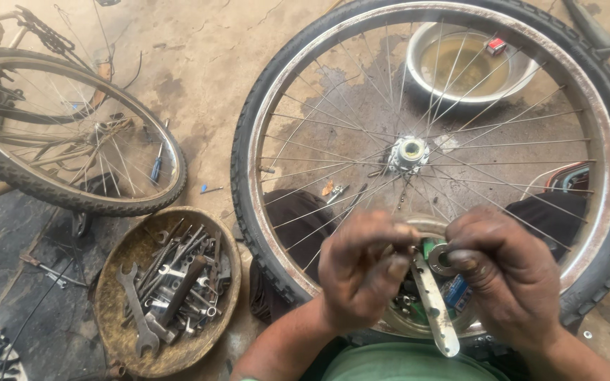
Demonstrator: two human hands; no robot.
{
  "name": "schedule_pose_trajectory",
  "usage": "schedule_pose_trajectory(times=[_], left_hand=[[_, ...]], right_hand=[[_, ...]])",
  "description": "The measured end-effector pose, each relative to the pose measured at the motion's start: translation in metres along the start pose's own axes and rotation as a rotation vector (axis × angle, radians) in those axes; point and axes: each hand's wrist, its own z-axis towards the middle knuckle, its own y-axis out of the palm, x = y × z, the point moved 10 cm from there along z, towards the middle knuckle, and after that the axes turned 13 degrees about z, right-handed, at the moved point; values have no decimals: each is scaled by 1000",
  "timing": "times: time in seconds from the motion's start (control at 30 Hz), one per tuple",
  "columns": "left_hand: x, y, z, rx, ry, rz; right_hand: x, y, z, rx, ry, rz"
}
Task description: The person is repairing a bicycle wheel hub. They use a brush to clean the hub area, then retrieve small metal components from a plastic container and install them into the hub.
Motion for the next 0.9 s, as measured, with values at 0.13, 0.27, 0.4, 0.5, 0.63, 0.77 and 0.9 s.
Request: schedule_pose_trajectory(times=[0.13,0.27,0.4,0.5,0.63,0.77,0.9], left_hand=[[28,6,-11,-123,266,555],[16,18,-19,-242,269,673],[4,17,-21,-231,209,695],[2,12,-26,-218,172,680],[3,10,-19,-179,164,683],[-3,12,-26,-205,161,668],[-6,12,-25,-205,157,669]], right_hand=[[-6,-2,2,-25,-16,-208],[20,-19,1,136,238,396],[38,-43,23,304,279,867],[58,-73,46,414,218,1065],[88,-114,59,684,233,1123],[97,-115,51,645,226,1108],[89,-107,56,579,210,1105]])
